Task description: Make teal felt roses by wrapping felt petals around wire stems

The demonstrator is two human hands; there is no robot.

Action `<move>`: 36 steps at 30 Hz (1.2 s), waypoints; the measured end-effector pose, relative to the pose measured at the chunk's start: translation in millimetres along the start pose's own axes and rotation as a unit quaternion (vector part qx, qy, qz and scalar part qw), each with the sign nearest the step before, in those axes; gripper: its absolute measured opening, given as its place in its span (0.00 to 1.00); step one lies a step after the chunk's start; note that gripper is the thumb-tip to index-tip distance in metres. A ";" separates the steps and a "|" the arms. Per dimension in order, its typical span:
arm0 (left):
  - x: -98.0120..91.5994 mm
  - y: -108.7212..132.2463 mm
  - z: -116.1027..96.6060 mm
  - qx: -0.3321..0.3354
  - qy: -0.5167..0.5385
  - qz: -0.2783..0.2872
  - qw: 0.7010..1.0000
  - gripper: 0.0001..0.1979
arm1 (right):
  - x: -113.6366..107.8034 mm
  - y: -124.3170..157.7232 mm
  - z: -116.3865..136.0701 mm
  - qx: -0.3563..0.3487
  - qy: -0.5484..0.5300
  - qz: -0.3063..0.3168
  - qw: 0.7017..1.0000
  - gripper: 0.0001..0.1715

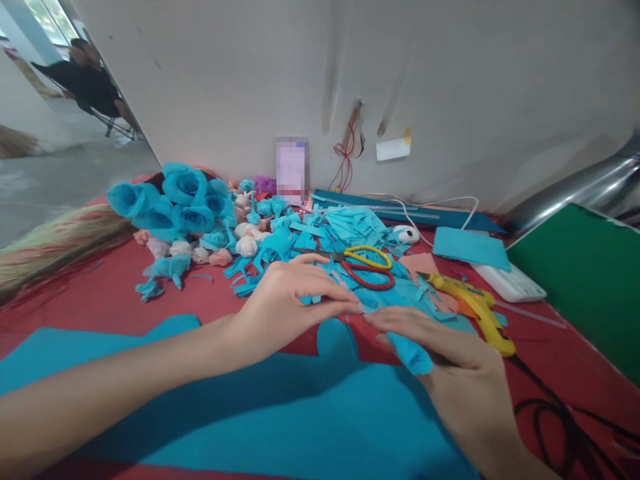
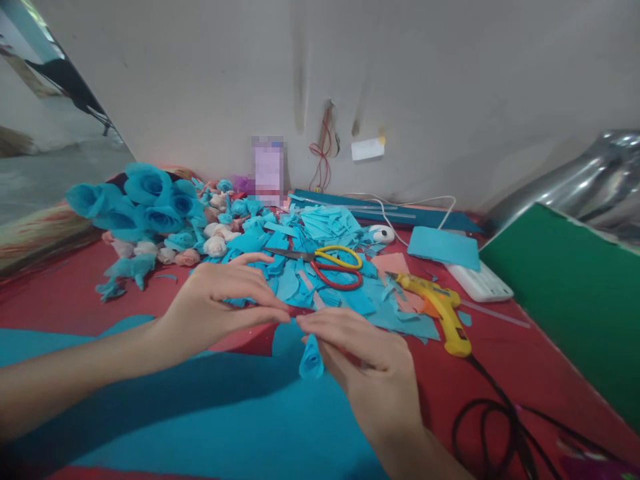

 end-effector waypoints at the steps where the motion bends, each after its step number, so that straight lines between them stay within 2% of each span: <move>1: -0.1 0.2 0.2 -0.006 -0.004 0.002 1.000 0.07 | -0.2 0.7 -0.1 0.000 -0.005 -0.001 1.000 0.23; 3: 0.6 1.0 -5.6 0.001 0.000 0.004 1.000 0.08 | -0.9 2.4 0.0 0.000 -0.016 -0.007 1.000 0.22; 5: 2.8 2.1 -18.8 0.035 0.016 0.008 0.999 0.04 | -0.5 4.0 1.5 -0.003 -0.030 -0.009 0.999 0.21; 8: 8.7 4.8 -35.1 0.071 0.030 0.028 0.997 0.11 | 3.8 5.8 5.9 -0.010 -0.042 0.002 0.999 0.19; 13: 11.7 11.3 -46.2 0.098 0.020 0.051 0.994 0.11 | 12.9 8.8 13.7 -0.021 -0.028 0.027 0.999 0.14; 17: 10.6 15.0 -49.6 0.106 0.006 0.061 0.992 0.08 | 21.0 9.1 18.9 -0.033 -0.018 0.050 0.998 0.05; 21: 10.0 14.3 -50.3 0.100 0.019 0.063 0.993 0.08 | 27.5 7.5 21.1 -0.047 -0.005 0.070 0.996 0.14; 25: 10.1 13.1 -49.0 0.098 0.023 0.054 0.993 0.11 | 24.6 7.8 23.3 -0.057 0.006 0.057 0.997 0.19; 29: 11.0 13.9 -47.8 0.105 0.027 0.054 0.993 0.09 | 23.2 9.1 25.9 -0.065 -0.001 0.055 0.996 0.15; 36: 12.7 14.0 -51.0 0.104 0.031 0.066 0.992 0.05 | 28.2 15.9 16.1 -0.054 -0.011 0.099 0.994 0.07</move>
Point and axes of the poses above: each hand's wrist, its own y-axis away from the middle knuckle, its own x-axis out of the palm, z = x × y, the point moved 10 cm from there along -y, towards the middle knuckle, and after that the axes turned 3 degrees about y, right-handed, at the moved point
